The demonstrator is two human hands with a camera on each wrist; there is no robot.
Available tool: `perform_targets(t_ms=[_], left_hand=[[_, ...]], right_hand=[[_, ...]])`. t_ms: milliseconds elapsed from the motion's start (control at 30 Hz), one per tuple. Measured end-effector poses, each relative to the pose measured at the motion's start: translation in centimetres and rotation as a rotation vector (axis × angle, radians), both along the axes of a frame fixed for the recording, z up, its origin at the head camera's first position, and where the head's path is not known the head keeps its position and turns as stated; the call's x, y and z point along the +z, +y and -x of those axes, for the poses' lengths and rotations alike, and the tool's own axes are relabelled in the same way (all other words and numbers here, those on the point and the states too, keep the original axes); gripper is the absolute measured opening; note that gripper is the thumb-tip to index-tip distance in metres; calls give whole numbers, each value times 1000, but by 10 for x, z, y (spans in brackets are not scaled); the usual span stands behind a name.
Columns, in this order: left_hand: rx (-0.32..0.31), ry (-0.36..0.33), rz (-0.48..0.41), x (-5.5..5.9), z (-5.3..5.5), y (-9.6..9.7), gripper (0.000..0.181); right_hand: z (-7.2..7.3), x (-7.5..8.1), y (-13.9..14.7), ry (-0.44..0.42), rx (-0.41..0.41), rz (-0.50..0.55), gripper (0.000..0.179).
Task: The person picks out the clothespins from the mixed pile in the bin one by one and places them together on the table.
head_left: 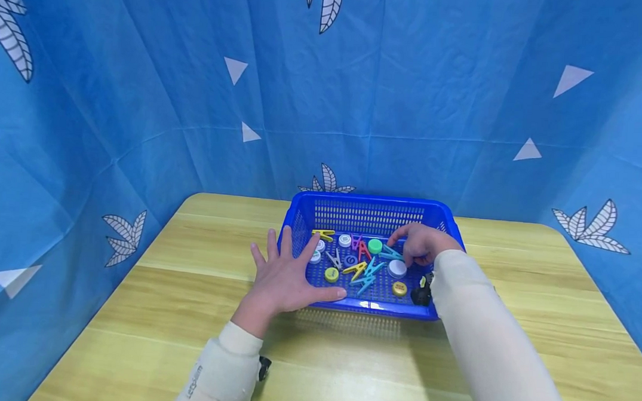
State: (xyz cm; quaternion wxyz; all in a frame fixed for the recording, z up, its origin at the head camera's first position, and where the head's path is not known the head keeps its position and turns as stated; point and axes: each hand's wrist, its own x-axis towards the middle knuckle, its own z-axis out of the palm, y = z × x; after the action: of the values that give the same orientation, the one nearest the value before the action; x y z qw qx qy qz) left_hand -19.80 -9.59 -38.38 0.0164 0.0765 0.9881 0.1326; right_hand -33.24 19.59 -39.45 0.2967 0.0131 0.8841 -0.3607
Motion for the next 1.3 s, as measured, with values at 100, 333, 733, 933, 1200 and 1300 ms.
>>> perform_targets(t_ms=[100,333,733,933,1200,1300], left_hand=[[0,0,1,0,0,0,124],[3,4,1,0,-1,-1,124],[0,2,18,-1,-2,-1,125],[-1,22,21,2,-1,0,125],[2,10,20,3,-3,0,123],[5,6,20,2,-2,0,123]], right_hand=[[0,1,-1,15,1,-12,53],[-1,-2,-5,49,-13,6,44],[7,-12,-8,133,1,-49,26],[7,-8,-8,134,-12,-23,22],[2,-1,-7,138,-3,4,23],[1,-1,-6,146,6,22,24]])
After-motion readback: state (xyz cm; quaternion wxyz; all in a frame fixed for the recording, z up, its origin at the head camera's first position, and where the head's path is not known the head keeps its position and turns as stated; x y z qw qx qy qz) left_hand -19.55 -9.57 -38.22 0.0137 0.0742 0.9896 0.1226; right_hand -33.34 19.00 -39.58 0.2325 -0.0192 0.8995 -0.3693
